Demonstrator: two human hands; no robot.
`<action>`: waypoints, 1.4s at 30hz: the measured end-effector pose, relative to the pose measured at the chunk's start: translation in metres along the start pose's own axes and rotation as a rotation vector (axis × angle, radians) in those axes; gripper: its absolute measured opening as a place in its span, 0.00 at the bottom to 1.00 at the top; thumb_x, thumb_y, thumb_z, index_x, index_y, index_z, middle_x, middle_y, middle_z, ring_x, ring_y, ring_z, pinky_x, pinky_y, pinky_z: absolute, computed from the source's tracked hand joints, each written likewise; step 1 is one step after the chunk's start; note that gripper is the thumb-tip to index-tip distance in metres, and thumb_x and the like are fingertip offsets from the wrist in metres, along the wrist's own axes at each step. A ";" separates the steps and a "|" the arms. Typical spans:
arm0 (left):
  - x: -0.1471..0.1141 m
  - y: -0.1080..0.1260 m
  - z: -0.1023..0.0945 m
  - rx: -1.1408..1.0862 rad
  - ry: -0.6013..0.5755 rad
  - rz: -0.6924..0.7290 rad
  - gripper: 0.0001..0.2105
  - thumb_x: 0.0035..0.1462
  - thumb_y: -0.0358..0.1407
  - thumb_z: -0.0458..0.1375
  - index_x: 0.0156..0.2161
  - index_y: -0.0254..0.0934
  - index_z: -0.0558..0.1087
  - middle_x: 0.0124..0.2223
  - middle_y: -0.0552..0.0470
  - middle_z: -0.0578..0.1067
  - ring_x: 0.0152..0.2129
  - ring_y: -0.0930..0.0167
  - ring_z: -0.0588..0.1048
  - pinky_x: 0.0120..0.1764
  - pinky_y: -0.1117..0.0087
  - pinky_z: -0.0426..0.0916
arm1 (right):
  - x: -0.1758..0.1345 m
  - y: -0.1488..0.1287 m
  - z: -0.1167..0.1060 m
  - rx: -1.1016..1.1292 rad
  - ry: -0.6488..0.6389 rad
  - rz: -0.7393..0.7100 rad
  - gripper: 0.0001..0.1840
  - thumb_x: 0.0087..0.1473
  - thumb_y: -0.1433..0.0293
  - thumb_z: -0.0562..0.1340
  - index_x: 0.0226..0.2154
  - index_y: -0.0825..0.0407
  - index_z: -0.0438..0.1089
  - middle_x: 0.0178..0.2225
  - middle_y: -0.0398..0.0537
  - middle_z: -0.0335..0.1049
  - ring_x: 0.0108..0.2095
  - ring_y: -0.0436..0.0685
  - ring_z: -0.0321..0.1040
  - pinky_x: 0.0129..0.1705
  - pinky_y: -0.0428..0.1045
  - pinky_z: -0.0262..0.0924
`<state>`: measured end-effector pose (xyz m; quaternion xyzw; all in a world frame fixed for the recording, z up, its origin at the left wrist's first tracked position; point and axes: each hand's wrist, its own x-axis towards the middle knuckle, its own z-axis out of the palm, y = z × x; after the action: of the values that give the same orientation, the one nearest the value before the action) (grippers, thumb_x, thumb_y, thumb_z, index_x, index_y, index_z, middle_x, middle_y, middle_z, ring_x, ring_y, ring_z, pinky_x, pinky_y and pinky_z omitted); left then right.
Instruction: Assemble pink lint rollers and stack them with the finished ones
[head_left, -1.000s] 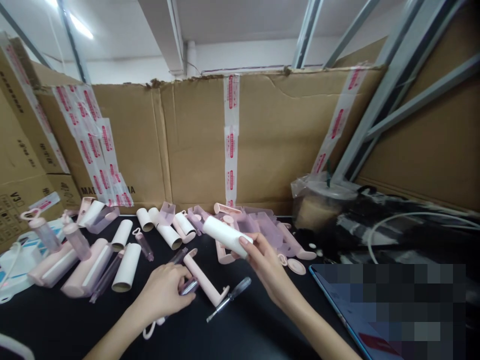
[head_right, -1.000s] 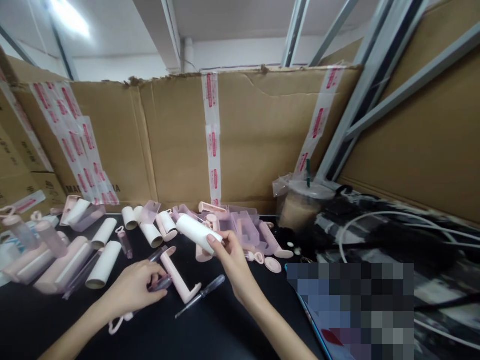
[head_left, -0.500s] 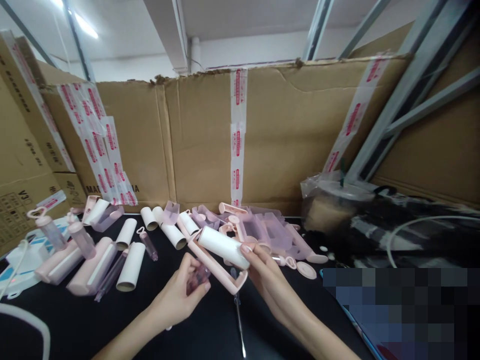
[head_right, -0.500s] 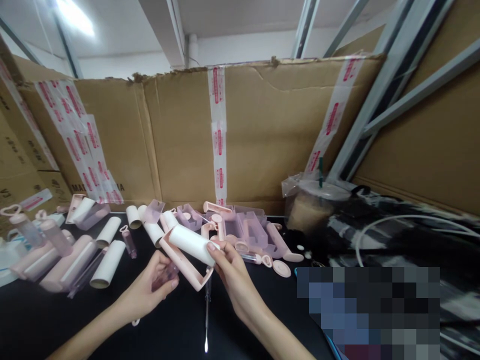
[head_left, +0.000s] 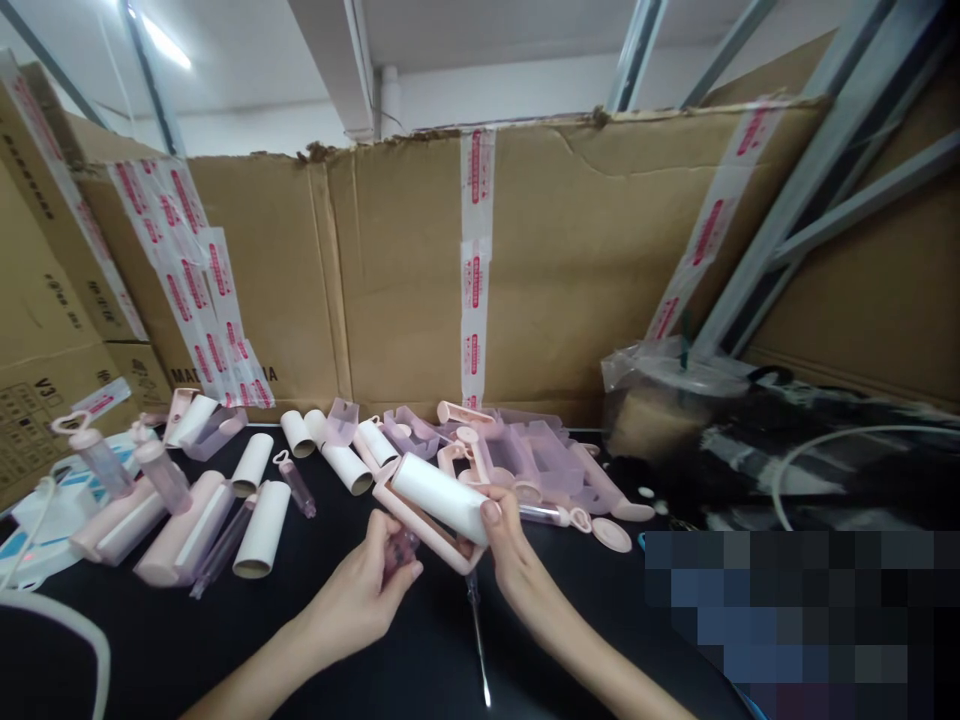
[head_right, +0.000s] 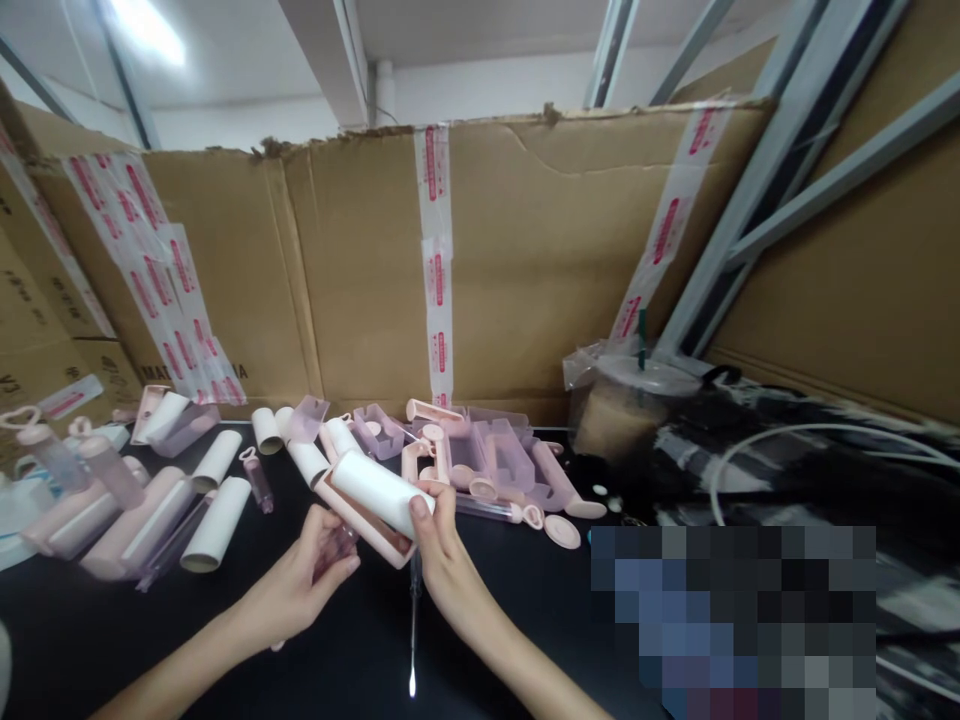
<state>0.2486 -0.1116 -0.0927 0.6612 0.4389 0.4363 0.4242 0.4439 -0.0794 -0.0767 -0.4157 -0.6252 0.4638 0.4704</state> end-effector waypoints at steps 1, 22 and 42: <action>0.001 0.000 0.001 -0.027 -0.030 -0.019 0.11 0.55 0.37 0.57 0.40 0.39 0.60 0.36 0.50 0.70 0.29 0.71 0.70 0.36 0.70 0.63 | 0.000 0.001 0.001 0.009 0.011 0.009 0.20 0.58 0.48 0.44 0.41 0.45 0.54 0.30 0.42 0.61 0.28 0.54 0.61 0.36 0.49 0.61; 0.013 0.023 -0.016 -0.556 0.236 -0.269 0.18 0.50 0.47 0.60 0.42 0.39 0.65 0.30 0.55 0.68 0.22 0.73 0.71 0.21 0.73 0.69 | 0.001 -0.005 0.009 0.243 -0.319 0.144 0.22 0.48 0.49 0.60 0.26 0.52 0.61 0.25 0.41 0.61 0.28 0.51 0.59 0.33 0.46 0.56; 0.009 0.026 -0.006 -0.659 0.102 -0.284 0.13 0.55 0.45 0.55 0.38 0.39 0.62 0.29 0.55 0.66 0.23 0.71 0.70 0.22 0.70 0.70 | -0.003 -0.019 0.015 0.504 -0.280 0.364 0.29 0.32 0.47 0.68 0.19 0.54 0.60 0.16 0.37 0.54 0.17 0.44 0.44 0.19 0.42 0.32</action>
<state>0.2504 -0.1084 -0.0650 0.3988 0.3829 0.5234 0.6484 0.4288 -0.0892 -0.0611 -0.3233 -0.4649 0.7326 0.3776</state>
